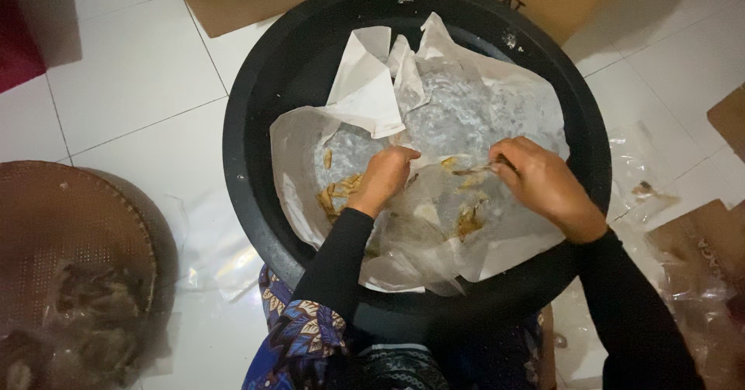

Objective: The person sorts dried food items by hand, picking them up from a large plastic tub and placing them into clear plastic bags.

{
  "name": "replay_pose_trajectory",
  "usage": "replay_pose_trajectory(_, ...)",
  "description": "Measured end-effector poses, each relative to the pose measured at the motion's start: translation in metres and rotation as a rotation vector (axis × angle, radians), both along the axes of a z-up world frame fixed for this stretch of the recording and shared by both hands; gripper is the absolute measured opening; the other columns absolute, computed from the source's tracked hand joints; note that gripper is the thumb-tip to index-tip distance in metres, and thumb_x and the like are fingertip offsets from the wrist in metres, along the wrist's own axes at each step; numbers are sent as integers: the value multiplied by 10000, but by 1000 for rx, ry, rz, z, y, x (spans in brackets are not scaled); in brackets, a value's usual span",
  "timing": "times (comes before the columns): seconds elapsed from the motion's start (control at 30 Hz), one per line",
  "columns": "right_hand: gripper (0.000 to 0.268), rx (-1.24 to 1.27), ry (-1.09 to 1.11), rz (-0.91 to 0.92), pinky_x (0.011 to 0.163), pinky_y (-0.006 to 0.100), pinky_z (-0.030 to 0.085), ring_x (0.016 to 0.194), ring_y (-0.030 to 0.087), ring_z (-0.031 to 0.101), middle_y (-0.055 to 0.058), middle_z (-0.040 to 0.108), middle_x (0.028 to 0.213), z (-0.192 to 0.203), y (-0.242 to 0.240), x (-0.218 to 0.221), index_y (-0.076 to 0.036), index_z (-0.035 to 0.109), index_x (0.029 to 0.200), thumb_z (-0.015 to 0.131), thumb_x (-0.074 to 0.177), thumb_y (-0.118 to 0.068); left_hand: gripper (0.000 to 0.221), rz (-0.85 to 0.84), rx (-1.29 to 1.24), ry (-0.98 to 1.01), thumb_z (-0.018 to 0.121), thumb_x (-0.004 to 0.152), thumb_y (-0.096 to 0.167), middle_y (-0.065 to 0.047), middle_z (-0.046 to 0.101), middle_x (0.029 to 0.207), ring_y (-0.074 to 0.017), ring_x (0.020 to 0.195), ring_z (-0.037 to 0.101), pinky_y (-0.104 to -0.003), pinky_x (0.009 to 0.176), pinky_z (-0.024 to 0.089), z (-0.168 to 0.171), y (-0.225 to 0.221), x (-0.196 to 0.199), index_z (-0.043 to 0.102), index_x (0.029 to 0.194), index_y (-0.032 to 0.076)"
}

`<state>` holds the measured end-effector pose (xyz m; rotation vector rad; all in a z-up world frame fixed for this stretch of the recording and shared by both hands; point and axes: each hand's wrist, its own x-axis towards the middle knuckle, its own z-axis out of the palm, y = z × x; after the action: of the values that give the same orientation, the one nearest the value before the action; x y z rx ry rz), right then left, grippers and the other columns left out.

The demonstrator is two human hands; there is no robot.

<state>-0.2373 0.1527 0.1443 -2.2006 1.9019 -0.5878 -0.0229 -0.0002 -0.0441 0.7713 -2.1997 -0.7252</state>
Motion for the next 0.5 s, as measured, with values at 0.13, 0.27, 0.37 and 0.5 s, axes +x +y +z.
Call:
replay_pose_trajectory(0.13, 200, -107, -42, 102, 832, 408, 539, 956, 322, 668, 151, 697, 1089, -17, -10, 29, -55, 673, 1112, 658, 918, -101, 315, -31, 31, 4, 574, 843, -23, -216, 742, 1072, -387, 1028, 700, -471, 910, 545, 7, 2, 3, 762, 1090, 30)
replay_pose_trajectory(0.27, 324, -134, 119, 207, 830, 436, 557, 960, 346, 687, 170, 681, 993, -56, -30, 61, 2, 673, 1188, 621, 872, -46, 305, -18, 117, -27, 601, 863, 1, -212, 737, 1051, -388, 978, 703, -473, 871, 548, 19, 3, 2, 774, 1107, 55)
replay_pose_trajectory(0.37, 287, -163, -64, 233, 749, 464, 541, 839, 367, 679, 173, 690, 923, -74, -38, 58, 7, 685, 1127, 662, 875, -128, 279, -38, 47, 50, 612, 861, -1, -205, 744, 1052, -395, 971, 707, -469, 853, 553, 24, 4, 11, 760, 1095, 36)
replay_pose_trajectory(0.5, 173, -136, 59, 91, 771, 447, 548, 882, 352, 686, 176, 696, 1027, -97, -44, -5, -12, 655, 1100, 626, 955, -104, 275, -19, -5, 47, 607, 857, -16, -208, 742, 1050, -404, 965, 704, -473, 856, 553, 20, 4, 12, 760, 1080, 33)
